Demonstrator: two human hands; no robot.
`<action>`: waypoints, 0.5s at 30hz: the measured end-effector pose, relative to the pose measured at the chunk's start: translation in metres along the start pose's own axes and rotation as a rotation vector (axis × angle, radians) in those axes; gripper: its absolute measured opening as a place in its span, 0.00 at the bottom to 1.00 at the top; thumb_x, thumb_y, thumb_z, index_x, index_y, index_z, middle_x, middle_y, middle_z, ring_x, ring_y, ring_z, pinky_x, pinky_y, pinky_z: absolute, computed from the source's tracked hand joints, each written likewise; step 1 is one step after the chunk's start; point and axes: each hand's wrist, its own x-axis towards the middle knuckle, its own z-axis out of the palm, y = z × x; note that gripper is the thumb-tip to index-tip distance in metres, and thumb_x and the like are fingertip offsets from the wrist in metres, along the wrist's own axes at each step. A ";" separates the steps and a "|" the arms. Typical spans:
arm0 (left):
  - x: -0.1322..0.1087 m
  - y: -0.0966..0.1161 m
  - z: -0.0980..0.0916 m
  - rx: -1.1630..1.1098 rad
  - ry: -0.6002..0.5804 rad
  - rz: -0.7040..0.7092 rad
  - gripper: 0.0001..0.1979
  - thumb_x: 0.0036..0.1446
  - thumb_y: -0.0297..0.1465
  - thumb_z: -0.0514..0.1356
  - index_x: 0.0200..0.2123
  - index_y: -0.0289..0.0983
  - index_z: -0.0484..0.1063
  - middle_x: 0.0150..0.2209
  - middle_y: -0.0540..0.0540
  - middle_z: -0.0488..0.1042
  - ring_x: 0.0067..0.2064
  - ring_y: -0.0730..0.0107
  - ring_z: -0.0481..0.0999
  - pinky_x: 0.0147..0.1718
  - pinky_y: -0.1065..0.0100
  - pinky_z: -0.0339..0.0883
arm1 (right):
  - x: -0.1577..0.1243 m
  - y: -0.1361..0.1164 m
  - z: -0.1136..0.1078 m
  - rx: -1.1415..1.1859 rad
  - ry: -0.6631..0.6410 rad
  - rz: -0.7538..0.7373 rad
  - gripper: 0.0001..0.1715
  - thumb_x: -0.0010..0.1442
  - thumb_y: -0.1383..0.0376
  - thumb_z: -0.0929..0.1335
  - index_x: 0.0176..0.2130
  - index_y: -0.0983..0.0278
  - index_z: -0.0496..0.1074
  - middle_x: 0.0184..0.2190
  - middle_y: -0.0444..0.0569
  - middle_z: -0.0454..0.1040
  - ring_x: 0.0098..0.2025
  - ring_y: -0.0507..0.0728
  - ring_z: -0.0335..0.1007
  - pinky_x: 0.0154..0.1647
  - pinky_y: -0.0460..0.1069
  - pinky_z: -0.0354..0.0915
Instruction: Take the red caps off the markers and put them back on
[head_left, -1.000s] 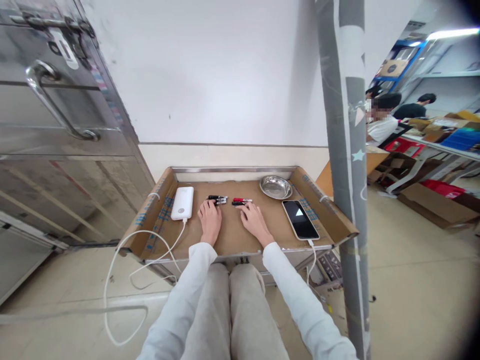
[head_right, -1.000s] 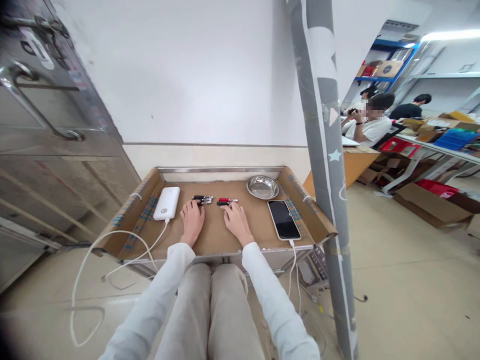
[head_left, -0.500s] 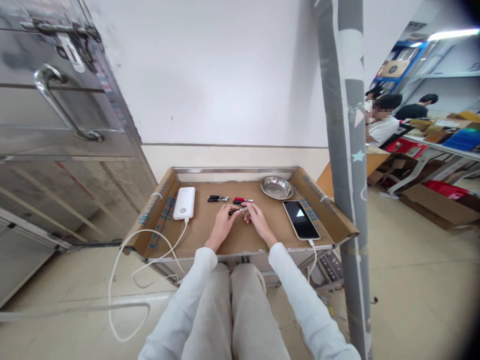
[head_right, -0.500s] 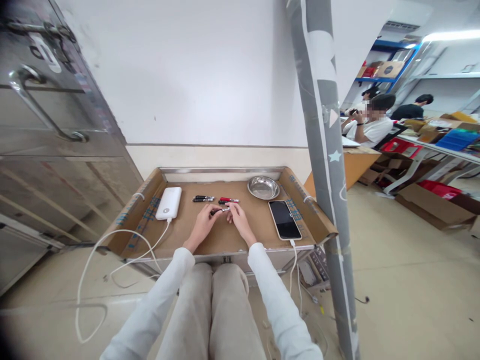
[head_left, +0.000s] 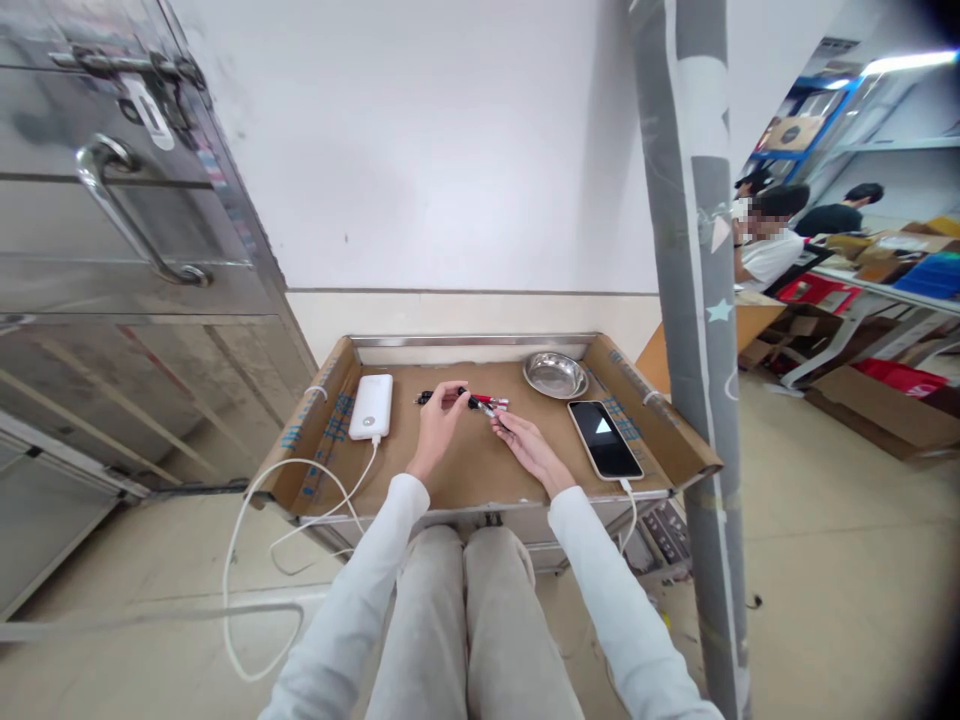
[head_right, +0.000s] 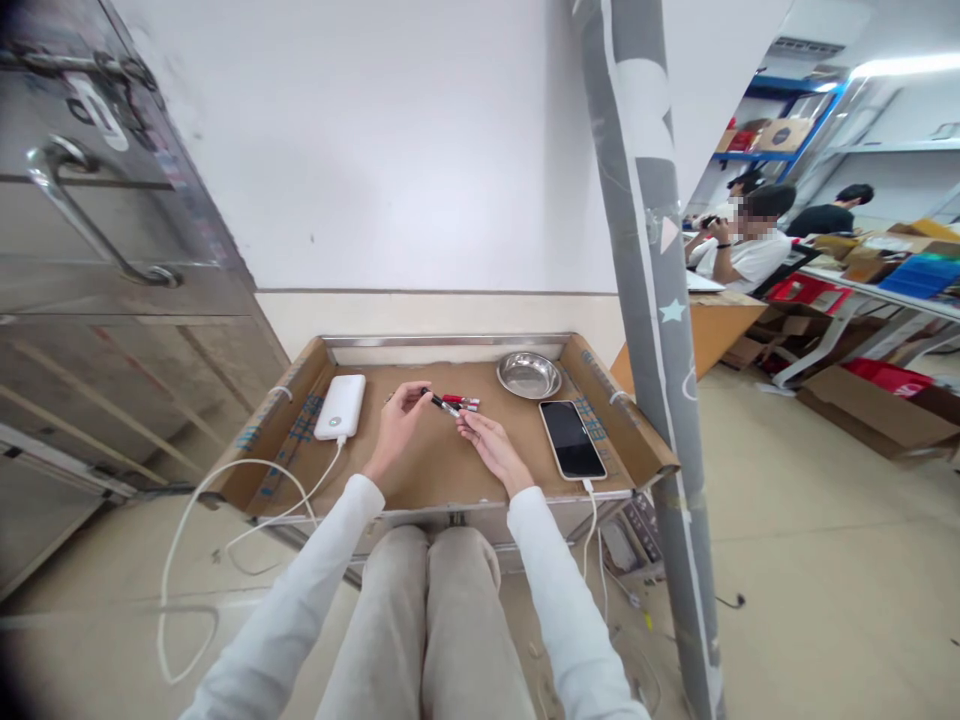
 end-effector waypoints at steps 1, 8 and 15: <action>-0.001 -0.005 -0.002 -0.018 0.010 -0.017 0.13 0.57 0.38 0.57 0.43 0.38 0.70 0.41 0.45 0.74 0.42 0.69 0.73 0.46 0.66 0.65 | 0.000 0.001 0.000 -0.017 0.001 -0.009 0.16 0.45 0.61 0.75 0.36 0.65 0.77 0.35 0.49 0.77 0.35 0.51 0.72 0.41 0.47 0.67; -0.010 -0.040 -0.005 -0.049 -0.043 -0.087 0.13 0.57 0.38 0.56 0.41 0.37 0.70 0.42 0.43 0.75 0.43 0.66 0.74 0.46 0.64 0.66 | 0.000 0.004 -0.006 -0.182 0.139 -0.215 0.20 0.42 0.58 0.76 0.35 0.64 0.78 0.35 0.50 0.78 0.36 0.54 0.72 0.47 0.52 0.66; -0.019 -0.046 0.000 0.359 -0.300 0.097 0.07 0.60 0.33 0.53 0.40 0.40 0.68 0.37 0.47 0.73 0.41 0.65 0.73 0.45 0.60 0.66 | -0.003 -0.001 -0.012 -0.494 0.232 -0.387 0.17 0.49 0.55 0.71 0.37 0.63 0.77 0.36 0.50 0.78 0.35 0.56 0.72 0.42 0.53 0.66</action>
